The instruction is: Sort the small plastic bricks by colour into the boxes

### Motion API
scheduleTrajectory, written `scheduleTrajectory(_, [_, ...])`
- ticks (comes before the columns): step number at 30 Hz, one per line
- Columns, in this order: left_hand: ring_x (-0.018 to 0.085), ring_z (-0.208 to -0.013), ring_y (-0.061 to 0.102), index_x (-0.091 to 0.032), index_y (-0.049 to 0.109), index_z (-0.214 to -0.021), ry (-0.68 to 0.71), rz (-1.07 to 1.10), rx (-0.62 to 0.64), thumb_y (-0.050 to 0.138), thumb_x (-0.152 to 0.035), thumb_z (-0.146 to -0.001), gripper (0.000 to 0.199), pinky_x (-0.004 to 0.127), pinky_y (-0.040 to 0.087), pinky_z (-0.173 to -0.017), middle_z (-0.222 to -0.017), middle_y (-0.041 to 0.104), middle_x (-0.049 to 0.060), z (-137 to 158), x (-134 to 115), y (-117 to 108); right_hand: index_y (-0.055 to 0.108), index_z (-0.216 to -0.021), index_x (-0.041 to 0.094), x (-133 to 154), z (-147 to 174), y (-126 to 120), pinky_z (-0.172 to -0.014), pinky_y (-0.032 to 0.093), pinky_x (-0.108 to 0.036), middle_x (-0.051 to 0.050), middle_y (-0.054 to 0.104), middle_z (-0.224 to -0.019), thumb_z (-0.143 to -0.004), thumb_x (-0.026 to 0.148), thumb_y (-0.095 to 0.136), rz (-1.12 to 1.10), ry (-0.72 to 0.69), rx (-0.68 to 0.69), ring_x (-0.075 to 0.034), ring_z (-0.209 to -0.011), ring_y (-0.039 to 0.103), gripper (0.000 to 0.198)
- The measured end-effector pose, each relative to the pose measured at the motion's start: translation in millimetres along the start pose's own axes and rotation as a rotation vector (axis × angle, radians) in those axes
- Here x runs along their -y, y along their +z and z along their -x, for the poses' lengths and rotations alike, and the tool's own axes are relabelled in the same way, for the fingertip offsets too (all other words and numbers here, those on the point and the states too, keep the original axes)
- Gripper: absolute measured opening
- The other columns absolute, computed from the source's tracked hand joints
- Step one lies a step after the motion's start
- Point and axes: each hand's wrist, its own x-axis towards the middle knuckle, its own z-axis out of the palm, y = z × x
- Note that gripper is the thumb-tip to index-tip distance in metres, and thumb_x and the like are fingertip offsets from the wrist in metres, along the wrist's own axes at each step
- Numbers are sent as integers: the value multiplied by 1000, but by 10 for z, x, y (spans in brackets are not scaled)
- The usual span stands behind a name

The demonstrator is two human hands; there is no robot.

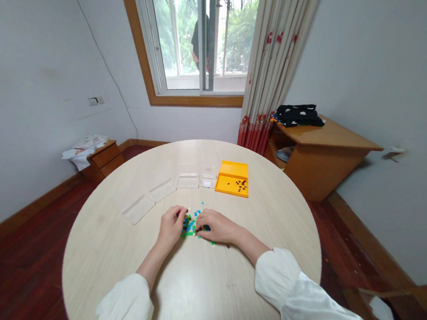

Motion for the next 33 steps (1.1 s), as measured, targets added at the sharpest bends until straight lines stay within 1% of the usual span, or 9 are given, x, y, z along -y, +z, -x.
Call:
scheduleTrajectory(2, [16, -64, 55, -18, 60, -66, -10, 10, -6, 47, -38, -78, 27, 26, 42, -61, -62, 60, 2, -5, 11, 5, 69, -79, 18, -2, -4, 4, -78, 41, -27, -4, 68, -81, -75, 12, 61, -4, 5, 0, -15, -81, 57, 10])
scheduleTrajectory(6, [15, -64, 55, -17, 61, -67, -19, 22, -15, 50, -38, -77, 25, 26, 43, -61, -64, 61, 2, -7, 26, 12, 68, -80, 17, 6, -5, 17, -80, 40, -26, -3, 68, -81, -73, 5, 56, -6, 40, 7, -15, -81, 58, 18])
scheduleTrajectory(12, [15, -65, 55, -17, 62, -70, -13, 15, -10, 50, -38, -77, 25, 26, 44, -62, -65, 61, 3, 0, 34, 11, 67, -84, 17, 35, 15, 1, -80, 40, -28, -3, 69, -81, -73, 7, 56, -47, 102, -26, -15, -80, 58, 19])
scheduleTrajectory(15, [15, -65, 55, -17, 62, -71, -18, 16, -14, 50, -37, -77, 25, 26, 44, -61, -66, 62, 3, -2, 39, 12, 66, -86, 18, 26, 32, -18, -80, 41, -27, -2, 68, -80, -72, 6, 56, -115, 125, -81, -14, -79, 59, 21])
scheduleTrajectory(18, [15, -64, 55, -17, 62, -71, -21, 17, -15, 51, -38, -77, 25, 25, 43, -61, -66, 62, 2, -4, 34, 10, 66, -87, 17, 7, 42, -30, -76, 44, -25, -3, 66, -80, -74, 7, 55, -210, 147, -138, -13, -76, 59, 19])
scheduleTrajectory(22, [15, -63, 54, -16, 62, -70, -12, -4, -17, 50, -38, -77, 26, 26, 42, -61, -65, 62, 2, -2, 2, -3, 65, -81, 15, -16, 41, -29, -72, 46, -24, -3, 66, -79, -72, 7, 55, -307, 192, -194, -12, -73, 60, 16])
scheduleTrajectory(28, [15, -63, 54, -17, 62, -68, 3, -15, -23, 50, -37, -76, 25, 26, 41, -61, -64, 62, 2, 0, -63, -22, 64, -74, 14, -129, 44, 0, -69, 46, -24, -2, 62, -75, -68, 6, 54, -400, 205, -309, -11, -70, 57, 14])
scheduleTrajectory(31, [15, -63, 54, -17, 62, -67, 0, -12, -25, 51, -37, -76, 25, 26, 41, -61, -63, 62, 2, 2, -70, -21, 64, -77, 14, -207, 38, -5, -65, 46, -23, -2, 62, -77, -66, 7, 53, -441, 271, -388, -10, -69, 56, 17])
scheduleTrajectory(33, [15, -63, 54, -17, 63, -68, -2, -14, -21, 51, -37, -76, 25, 26, 41, -61, -64, 62, 2, 4, -63, -17, 65, -84, 15, -246, 31, -16, -66, 47, -24, -3, 64, -84, -67, 8, 52, -448, 309, -443, -10, -70, 57, 22])
